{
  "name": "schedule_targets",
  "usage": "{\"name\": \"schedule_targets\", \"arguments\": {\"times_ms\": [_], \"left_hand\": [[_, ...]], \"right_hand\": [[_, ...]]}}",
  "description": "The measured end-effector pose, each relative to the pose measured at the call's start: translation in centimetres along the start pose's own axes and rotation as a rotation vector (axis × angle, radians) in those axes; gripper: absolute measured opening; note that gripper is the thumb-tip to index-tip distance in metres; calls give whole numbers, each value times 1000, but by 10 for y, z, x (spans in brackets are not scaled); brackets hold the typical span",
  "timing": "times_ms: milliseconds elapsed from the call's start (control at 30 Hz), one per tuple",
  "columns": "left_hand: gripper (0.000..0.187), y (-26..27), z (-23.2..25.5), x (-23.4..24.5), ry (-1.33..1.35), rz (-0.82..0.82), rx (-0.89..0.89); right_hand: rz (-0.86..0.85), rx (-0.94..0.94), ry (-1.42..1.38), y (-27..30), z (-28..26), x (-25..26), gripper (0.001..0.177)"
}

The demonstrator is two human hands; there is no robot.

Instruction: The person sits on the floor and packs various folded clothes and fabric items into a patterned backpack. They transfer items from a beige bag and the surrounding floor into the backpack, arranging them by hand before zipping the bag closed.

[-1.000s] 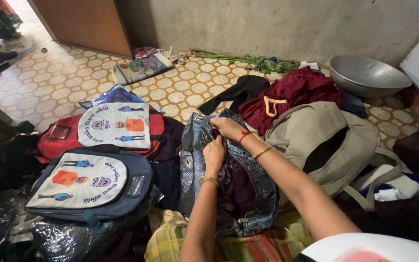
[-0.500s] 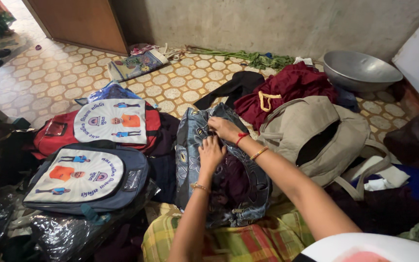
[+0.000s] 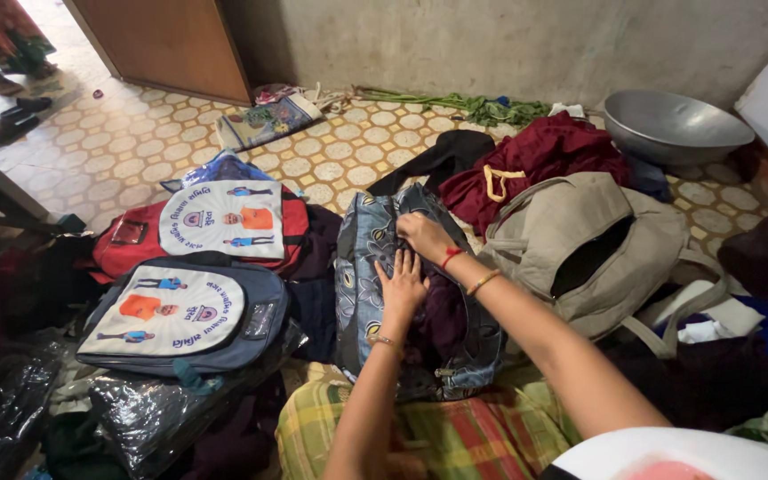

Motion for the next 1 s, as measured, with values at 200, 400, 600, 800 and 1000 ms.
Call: {"name": "schedule_targets", "arguments": {"times_ms": [200,400,600,800,1000], "left_hand": [[68,-21,-6,-6,-52,-120,75],[55,-13,-3,21,115,65,37],[31,9,-57,45,1223,348,687],[49,-69,-96,113,114,406,521],[32,-136,-138,9,-21,-51,462]], "right_hand": [[-163,-51,78,-1,3,-17,5],[97,-115,-68,13,-2,-4,9],[106,-408,-223,14,29,-25,11],[166,-251,14,20,20,-30,7],[205,-65,-44,19,-17,4,24]]}}
Point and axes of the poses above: each hand's wrist, its own y-axis away from the middle knuckle, its own x-axis out of the back of the hand, z = x × y, the point moved 8 cm from there along -y, towards the middle knuckle, and after that the axes turned 14 degrees about -x, right-handed, at the moved point
